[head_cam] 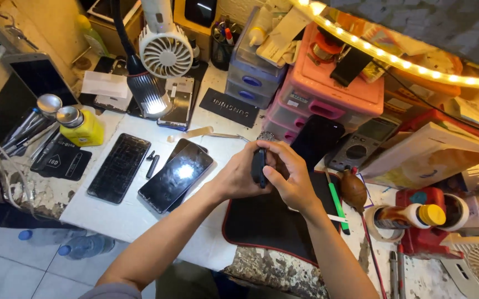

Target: Repairing a mobile phone by using a small tool to adjust components and testing the touchscreen interface.

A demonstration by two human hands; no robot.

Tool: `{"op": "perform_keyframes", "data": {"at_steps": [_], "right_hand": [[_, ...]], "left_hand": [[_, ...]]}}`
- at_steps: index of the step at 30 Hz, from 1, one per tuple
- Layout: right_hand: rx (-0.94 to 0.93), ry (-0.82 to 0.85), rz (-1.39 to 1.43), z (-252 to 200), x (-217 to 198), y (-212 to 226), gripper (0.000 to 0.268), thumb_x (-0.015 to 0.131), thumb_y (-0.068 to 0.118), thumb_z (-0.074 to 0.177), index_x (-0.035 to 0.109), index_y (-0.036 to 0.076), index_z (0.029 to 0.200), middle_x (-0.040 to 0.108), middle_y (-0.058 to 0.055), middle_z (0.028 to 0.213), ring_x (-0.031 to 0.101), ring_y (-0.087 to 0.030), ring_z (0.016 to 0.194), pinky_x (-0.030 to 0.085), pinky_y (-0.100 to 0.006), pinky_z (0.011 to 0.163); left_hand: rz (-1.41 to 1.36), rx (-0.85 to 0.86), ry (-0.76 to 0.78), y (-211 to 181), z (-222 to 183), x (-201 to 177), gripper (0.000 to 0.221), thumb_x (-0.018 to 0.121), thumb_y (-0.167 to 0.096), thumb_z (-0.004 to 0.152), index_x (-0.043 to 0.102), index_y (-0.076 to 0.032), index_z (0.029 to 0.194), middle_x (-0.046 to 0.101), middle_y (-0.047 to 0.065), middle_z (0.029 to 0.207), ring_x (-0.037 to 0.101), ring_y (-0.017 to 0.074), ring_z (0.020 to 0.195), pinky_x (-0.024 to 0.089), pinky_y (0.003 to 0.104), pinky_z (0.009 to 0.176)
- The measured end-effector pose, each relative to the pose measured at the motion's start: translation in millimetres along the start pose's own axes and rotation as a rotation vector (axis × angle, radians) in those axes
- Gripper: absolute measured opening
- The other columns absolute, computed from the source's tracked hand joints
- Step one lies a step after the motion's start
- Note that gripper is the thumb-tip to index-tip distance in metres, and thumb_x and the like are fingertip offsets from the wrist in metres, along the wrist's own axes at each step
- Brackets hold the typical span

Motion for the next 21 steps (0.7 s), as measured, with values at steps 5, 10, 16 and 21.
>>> {"op": "perform_keyframes", "data": {"at_steps": [5,10,16,21], "right_hand": [[-0.068,0.045,0.063,7,28,7,0.053,0.077,0.017,0.085,0.063,-0.004,0.132,0.055,-0.009,0.091,0.056,-0.014,0.073,0.05,-0.028,0.069],[-0.06,0.122,0.187,20,74,10,0.049,0.079,0.006,0.083,0.063,-0.002,0.128,0.055,-0.006,0.088,0.054,-0.009,0.059,0.051,-0.024,0.061],[0.025,0.145,0.124,37,100,-6,0.044,0.073,0.004,0.083,0.066,-0.001,0.126,0.054,-0.006,0.084,0.051,-0.008,0.058,0.048,-0.024,0.055],[0.058,0.185,0.046,55,122,-13,0.041,0.07,0.004,0.08,0.073,0.002,0.121,0.057,-0.002,0.082,0.05,-0.004,0.062,0.046,-0.021,0.056]], "left_hand": [[-0.025,0.05,-0.104,19,-16,-12,0.085,0.09,-0.018,0.059,0.049,-0.007,0.133,0.07,0.008,0.096,0.073,0.0347,0.091,0.059,0.046,0.081],[-0.07,0.249,-0.301,4,-36,-55,0.065,0.082,-0.006,0.064,0.057,-0.004,0.124,0.068,0.005,0.087,0.074,0.0296,0.084,0.059,0.038,0.08],[0.051,0.326,-0.557,-14,-54,-81,0.063,0.073,0.012,0.063,0.05,0.01,0.122,0.068,0.018,0.096,0.067,0.0472,0.114,0.056,0.047,0.093],[-0.071,0.042,-0.666,14,-62,-90,0.065,0.074,0.003,0.067,0.04,0.003,0.121,0.06,0.023,0.095,0.065,0.0463,0.089,0.052,0.052,0.083]]}}
Point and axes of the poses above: each hand's wrist, its own z-axis towards the middle knuckle, its own x-axis out of the palm, y = z × x, the point moved 8 cm from there along z, towards the middle knuckle
